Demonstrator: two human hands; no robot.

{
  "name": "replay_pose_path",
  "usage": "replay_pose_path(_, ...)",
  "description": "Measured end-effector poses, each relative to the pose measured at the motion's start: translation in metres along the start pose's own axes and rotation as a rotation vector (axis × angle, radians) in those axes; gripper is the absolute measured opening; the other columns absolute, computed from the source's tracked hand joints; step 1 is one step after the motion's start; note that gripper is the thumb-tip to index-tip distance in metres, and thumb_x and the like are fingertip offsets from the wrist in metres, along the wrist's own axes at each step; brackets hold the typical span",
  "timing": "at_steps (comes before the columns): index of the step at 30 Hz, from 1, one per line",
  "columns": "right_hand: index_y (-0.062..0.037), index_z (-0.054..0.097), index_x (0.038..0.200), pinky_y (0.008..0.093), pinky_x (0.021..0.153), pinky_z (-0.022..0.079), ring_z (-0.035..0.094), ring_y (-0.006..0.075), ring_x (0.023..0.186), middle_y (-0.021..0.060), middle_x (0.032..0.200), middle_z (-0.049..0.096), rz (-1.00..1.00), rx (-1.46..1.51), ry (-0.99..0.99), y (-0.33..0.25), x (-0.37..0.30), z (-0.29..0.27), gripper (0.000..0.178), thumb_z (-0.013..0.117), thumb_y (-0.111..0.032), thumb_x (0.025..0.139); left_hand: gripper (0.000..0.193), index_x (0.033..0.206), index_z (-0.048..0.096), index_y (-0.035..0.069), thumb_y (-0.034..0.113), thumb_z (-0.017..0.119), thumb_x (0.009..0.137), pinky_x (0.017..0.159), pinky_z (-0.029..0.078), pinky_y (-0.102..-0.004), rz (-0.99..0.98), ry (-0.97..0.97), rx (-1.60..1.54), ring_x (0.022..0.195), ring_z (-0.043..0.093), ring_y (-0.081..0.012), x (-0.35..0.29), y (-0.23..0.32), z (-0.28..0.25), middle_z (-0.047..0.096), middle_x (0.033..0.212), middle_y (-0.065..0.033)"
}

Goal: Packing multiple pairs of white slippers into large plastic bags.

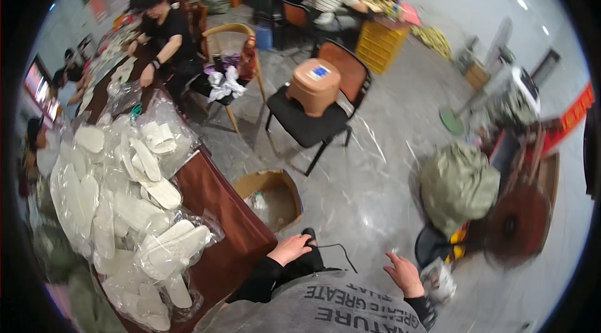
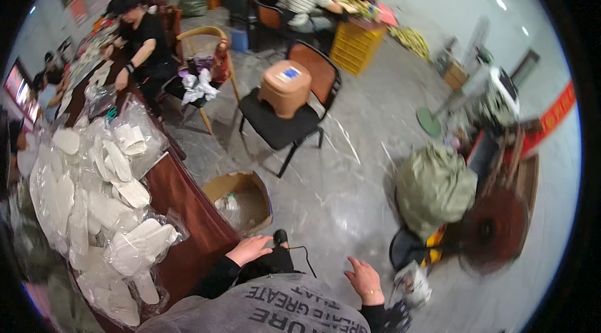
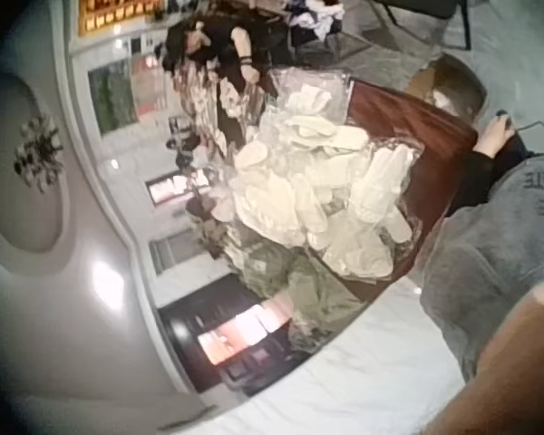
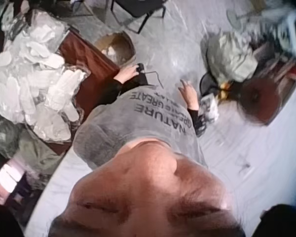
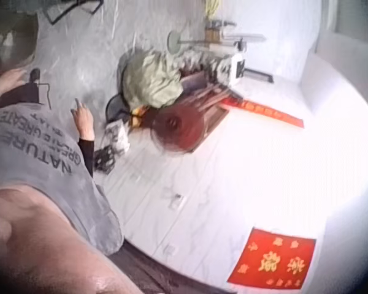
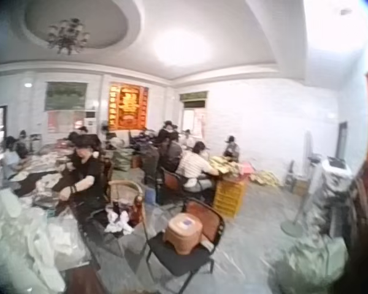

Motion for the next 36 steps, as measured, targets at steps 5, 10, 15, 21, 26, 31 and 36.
replay_pose_path(5, -0.012, 0.054, 0.127, 0.0437, 0.078, 0.049, 0.062, 0.0357, 0.095, 0.0163, 0.098, 0.065, -0.022, -0.051, 0.13, 0.011, 0.119, -0.123, 0.049, 0.069, -0.023, 0.082, 0.042, 0.124, 0.052, 0.006, 0.03, 0.06, 0.091, 0.085, 0.048, -0.0466, 0.062, 0.383, 0.023, 0.104, 0.058, -0.039, 0.096, -0.002, -0.11, 0.06, 0.112, -0.0196)
replay_pose_path(10, -0.0132, 0.054, 0.127, 0.0443, 0.077, 0.05, 0.062, 0.0364, 0.093, 0.0168, 0.099, 0.066, -0.105, -0.063, 0.126, -0.016, 0.206, -0.148, 0.049, 0.069, -0.021, 0.082, 0.041, 0.124, 0.054, 0.005, 0.027, 0.06, 0.09, 0.085, 0.048, -0.0461, -0.105, 0.476, 0.043, 0.101, 0.059, -0.0388, 0.084, -0.033, -0.17, 0.062, 0.109, -0.0197)
replay_pose_path(15, -0.0151, 0.054, 0.128, 0.0426, 0.081, 0.052, 0.064, 0.0357, 0.097, 0.0156, 0.106, 0.067, -0.177, -0.1, -0.161, -0.029, 0.303, -0.123, 0.05, 0.07, -0.025, 0.082, 0.043, 0.123, 0.054, 0.006, 0.032, 0.061, 0.089, 0.084, 0.049, -0.0463, -0.337, 0.448, 0.129, 0.101, 0.06, -0.0369, 0.065, -0.09, -0.165, 0.062, 0.109, -0.019)
replay_pose_path(21, -0.0161, 0.053, 0.127, 0.0448, 0.076, 0.051, 0.063, 0.0347, 0.091, 0.0142, 0.097, 0.066, -0.463, -0.192, -0.02, -0.089, 0.42, -0.186, 0.05, 0.07, -0.026, 0.082, 0.045, 0.126, 0.052, 0.009, 0.035, 0.06, 0.09, 0.084, 0.048, -0.0508, -0.633, 0.45, 0.039, 0.103, 0.06, -0.0376, 0.069, -0.119, -0.145, 0.061, 0.113, -0.0174)
replay_pose_path(26, -0.0163, 0.052, 0.128, 0.0449, 0.077, 0.051, 0.063, 0.0343, 0.094, 0.0143, 0.099, 0.065, -0.612, -0.238, -0.01, -0.144, 0.496, -0.216, 0.05, 0.069, -0.025, 0.082, 0.046, 0.129, 0.05, 0.008, 0.034, 0.058, 0.092, 0.088, 0.047, -0.0491, -0.572, 0.632, -0.151, 0.107, 0.058, -0.0386, 0.118, -0.103, -0.174, 0.059, 0.118, -0.0191)
replay_pose_path(31, -0.0168, 0.052, 0.128, 0.046, 0.08, 0.051, 0.062, 0.0354, 0.096, 0.0151, 0.103, 0.065, -0.7, -0.439, -0.143, -0.18, 0.558, -0.199, 0.049, 0.068, -0.028, 0.083, 0.047, 0.131, 0.05, 0.006, 0.032, 0.057, 0.092, 0.093, 0.045, -0.0452, -0.567, 0.794, -0.166, 0.112, 0.055, -0.0375, 0.143, -0.089, -0.214, 0.059, 0.122, -0.0189)
replay_pose_path(36, -0.0154, 0.052, 0.128, 0.0451, 0.082, 0.051, 0.061, 0.0348, 0.098, 0.0149, 0.103, 0.065, -0.946, -0.277, -0.177, -0.247, 0.571, -0.206, 0.049, 0.067, -0.026, 0.083, 0.045, 0.128, 0.052, 0.005, 0.031, 0.058, 0.092, 0.094, 0.045, -0.045, -0.761, 0.898, -0.256, 0.113, 0.055, -0.0375, 0.112, -0.111, -0.207, 0.058, 0.122, -0.019)
Point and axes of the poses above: each hand's wrist, its own x-axis towards the middle knuckle, its own z-axis out of the palm, y = z × x, the point moved 9 cm from there along x, towards the middle knuckle
